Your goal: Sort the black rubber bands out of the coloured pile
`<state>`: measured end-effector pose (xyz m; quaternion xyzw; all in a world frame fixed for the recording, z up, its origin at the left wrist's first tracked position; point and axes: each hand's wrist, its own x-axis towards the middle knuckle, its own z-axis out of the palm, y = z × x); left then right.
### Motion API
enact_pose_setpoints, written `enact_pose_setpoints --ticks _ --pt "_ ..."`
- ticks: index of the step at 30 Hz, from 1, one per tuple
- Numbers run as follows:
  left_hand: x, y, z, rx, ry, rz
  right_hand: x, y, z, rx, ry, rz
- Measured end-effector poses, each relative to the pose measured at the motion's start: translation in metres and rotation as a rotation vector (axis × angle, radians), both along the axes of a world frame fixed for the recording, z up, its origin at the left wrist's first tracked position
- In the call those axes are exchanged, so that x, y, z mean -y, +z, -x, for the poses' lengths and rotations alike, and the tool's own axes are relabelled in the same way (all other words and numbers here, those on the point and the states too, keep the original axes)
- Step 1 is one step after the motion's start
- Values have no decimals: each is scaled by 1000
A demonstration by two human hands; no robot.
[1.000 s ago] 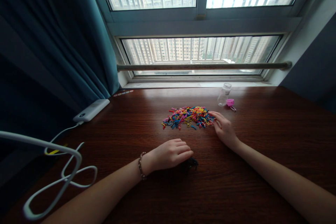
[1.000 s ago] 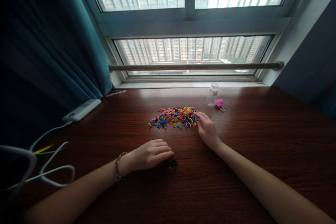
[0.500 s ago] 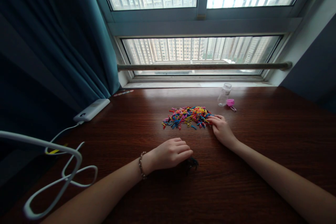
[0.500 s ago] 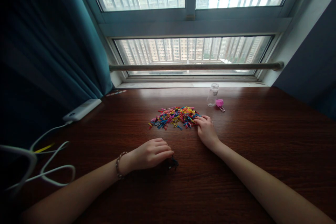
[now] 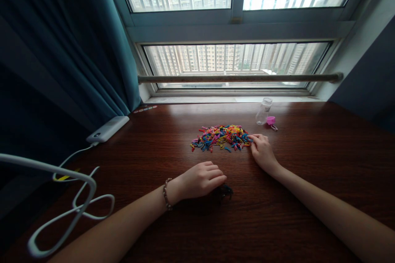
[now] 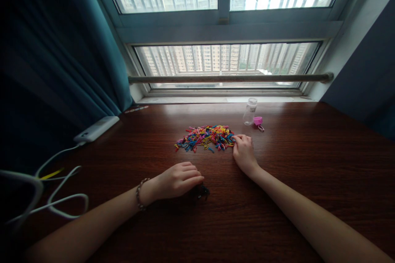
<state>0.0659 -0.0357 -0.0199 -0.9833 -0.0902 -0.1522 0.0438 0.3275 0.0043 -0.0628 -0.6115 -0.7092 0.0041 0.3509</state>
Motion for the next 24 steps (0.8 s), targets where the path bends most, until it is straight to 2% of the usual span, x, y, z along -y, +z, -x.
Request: enact_pose_setpoints --ticks 5,11,18,24 --pt "0 0 0 19 0 -13 1 -1 0 33 -45 -29" --pt "0 1 0 13 0 -10 6 1 1 66 -118 23" --pt "0 2 0 -2 -1 -6 7 8 -1 33 -77 61" --pt "0 1 0 23 -6 -12 2 4 -3 -18 -68 52"
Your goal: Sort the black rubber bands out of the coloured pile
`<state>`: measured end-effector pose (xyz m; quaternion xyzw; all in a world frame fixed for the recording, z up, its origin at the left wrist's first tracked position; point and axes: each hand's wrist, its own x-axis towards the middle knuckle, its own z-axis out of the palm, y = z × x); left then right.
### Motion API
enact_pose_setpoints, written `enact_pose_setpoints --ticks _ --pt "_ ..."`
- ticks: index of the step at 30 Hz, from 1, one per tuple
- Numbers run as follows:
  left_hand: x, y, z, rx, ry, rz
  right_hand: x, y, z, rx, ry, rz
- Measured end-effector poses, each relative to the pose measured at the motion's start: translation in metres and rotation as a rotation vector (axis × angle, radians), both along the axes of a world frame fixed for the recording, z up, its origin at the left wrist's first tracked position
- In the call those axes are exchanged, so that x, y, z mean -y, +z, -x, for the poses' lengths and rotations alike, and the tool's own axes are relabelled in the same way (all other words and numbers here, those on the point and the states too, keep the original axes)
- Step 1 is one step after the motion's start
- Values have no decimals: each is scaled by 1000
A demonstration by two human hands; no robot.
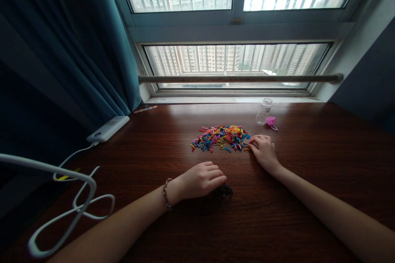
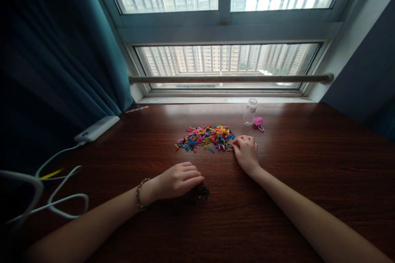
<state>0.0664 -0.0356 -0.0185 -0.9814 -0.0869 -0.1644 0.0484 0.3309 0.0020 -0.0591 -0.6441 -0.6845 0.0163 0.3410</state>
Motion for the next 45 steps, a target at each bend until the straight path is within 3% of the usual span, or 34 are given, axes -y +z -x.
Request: enact_pose_setpoints --ticks 15,23,26,29,33,38,45 --pt "0 0 0 0 3 6 1 3 1 -305 69 -11" --pt "-5 -5 3 54 32 49 4 11 4 -246 136 -94" --pt "-21 -8 13 226 227 46 3 11 4 -246 134 -118" --pt "-43 -12 26 436 591 33 3 9 5 -265 114 -99" --pt "-64 -18 39 429 857 92 6 11 8 -264 145 -68" --pt "-70 -22 40 347 1003 194 10 11 10 -189 209 -78" --pt "-71 -20 40 333 1032 310 11 8 10 -136 252 -136"
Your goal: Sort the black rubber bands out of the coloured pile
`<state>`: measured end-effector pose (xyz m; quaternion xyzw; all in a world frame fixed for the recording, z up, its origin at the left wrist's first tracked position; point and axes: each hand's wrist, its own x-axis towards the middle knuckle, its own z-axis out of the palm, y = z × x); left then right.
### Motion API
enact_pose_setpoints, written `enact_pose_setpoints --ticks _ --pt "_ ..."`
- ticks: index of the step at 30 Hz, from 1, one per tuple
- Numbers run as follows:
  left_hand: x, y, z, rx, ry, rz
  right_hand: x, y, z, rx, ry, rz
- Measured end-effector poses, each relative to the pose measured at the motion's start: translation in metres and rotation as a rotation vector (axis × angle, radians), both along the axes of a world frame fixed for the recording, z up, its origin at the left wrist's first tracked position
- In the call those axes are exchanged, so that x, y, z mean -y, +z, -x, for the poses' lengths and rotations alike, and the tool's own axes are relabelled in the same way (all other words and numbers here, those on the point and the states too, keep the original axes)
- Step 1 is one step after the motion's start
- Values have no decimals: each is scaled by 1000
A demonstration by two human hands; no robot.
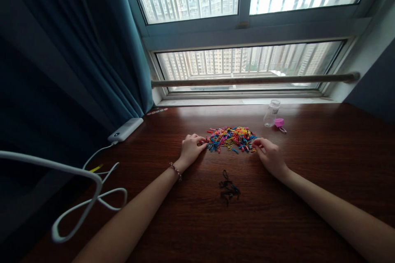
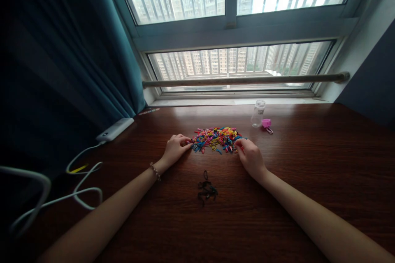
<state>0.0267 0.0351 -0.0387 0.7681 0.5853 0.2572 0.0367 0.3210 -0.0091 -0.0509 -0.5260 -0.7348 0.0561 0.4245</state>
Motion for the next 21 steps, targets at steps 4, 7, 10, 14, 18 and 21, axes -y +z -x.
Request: enact_pose_setpoints --ticks 4,7,10,14,18,21 --pt "1 0 0 18 -37 -22 2 0 2 10 37 -48" --pt "-1 -2 2 69 -40 -26 3 1 3 24 66 -71" --pt "-5 -5 5 139 -25 -13 4 2 3 29 80 -75" --pt "-10 -9 9 210 -10 4 3 2 2 22 85 -88" --pt "-14 -12 11 271 3 4 3 3 3 13 118 -90" --pt "-14 -13 11 335 10 6 8 6 7 2 159 -94"
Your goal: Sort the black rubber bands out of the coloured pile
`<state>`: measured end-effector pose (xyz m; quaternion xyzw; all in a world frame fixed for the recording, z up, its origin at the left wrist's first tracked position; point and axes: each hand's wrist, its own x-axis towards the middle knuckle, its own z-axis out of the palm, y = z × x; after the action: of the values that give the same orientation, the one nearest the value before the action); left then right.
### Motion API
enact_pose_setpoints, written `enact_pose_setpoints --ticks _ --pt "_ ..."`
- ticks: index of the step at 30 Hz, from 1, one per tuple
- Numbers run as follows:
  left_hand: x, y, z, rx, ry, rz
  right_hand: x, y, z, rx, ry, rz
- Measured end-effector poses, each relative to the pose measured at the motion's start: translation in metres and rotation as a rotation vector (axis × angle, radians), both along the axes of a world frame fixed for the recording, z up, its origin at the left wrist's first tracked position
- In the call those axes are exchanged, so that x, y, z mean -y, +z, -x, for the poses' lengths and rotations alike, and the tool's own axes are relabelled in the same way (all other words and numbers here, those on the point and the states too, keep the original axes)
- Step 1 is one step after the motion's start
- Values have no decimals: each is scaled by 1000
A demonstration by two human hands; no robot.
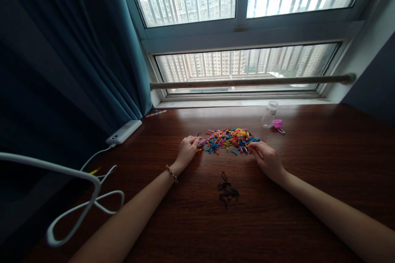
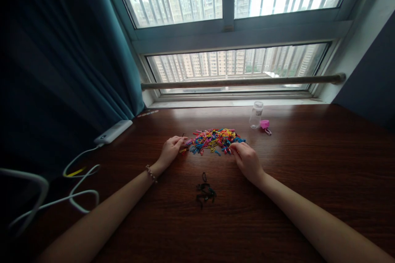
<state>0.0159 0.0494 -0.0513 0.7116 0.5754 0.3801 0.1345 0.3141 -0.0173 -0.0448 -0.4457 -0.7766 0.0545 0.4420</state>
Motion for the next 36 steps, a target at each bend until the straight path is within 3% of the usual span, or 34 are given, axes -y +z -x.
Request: enact_pose_setpoints --ticks 4,10,13,18,23,26,29,33,36 --pt "1 1 0 100 7 16 18 6 12 55 135 -56" --pt "1 -1 1 129 -3 23 48 19 35 353 509 -183" --pt "2 2 1 93 -6 0 52 22 41 438 582 -153" --pt "22 16 -10 -121 -96 -187 37 17 33 301 416 -54" --pt "53 25 -29 -387 -462 -370 11 7 13 122 164 -23" --pt "61 25 -34 -459 -568 -399 0 2 5 72 60 5" --pt "55 23 -32 -345 -498 -320 -4 -2 3 42 4 45" --pt "35 17 -25 75 -252 -68 -2 -2 5 67 42 30" --pt "24 12 -20 317 -152 76 0 0 6 91 86 2"
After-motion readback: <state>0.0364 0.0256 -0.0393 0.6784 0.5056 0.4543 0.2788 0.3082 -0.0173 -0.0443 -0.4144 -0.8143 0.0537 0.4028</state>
